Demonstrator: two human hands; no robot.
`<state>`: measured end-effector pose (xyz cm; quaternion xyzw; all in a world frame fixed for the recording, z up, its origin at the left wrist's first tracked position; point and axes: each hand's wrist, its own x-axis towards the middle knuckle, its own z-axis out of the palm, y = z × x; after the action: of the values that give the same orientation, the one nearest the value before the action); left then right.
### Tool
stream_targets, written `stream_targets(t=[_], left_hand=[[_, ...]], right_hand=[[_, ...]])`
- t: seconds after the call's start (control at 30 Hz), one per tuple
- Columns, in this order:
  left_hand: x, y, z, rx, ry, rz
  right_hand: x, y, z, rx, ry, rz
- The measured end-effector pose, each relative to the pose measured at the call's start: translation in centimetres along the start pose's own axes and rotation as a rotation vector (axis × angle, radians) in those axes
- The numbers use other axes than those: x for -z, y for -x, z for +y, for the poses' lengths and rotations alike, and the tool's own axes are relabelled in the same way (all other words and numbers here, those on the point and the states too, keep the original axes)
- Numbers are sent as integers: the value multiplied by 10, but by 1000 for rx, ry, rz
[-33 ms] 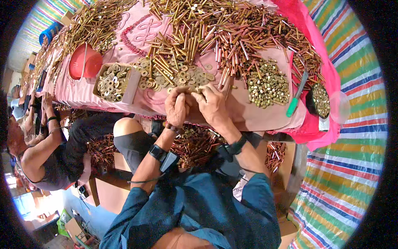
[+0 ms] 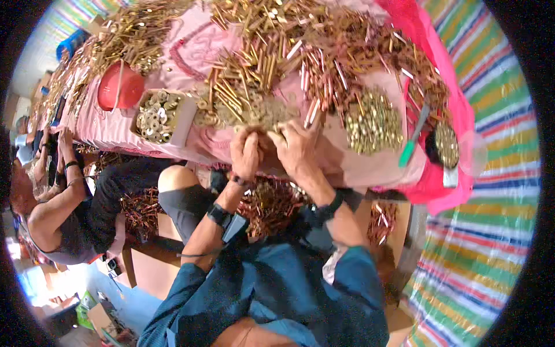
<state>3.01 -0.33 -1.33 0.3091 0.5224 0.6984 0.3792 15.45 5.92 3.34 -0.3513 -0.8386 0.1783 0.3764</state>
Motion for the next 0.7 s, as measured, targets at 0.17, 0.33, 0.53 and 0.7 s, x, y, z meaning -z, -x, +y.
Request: stream_targets(t=[0.17, 0.33, 0.53, 0.7], left_hand=[[-12, 0, 10, -72, -185, -50], [-17, -7, 7, -342, -498, -6], [-9, -2, 0, -215, -565, 3], [-32, 2, -41, -449, -506, 50]], right_hand=[[-1, -5, 10, -56, -156, -38], [-2, -9, 11, 71, -126, -62], [60, -8, 40, -98, 75, 7], [75, 8, 95, -36, 285, -284]])
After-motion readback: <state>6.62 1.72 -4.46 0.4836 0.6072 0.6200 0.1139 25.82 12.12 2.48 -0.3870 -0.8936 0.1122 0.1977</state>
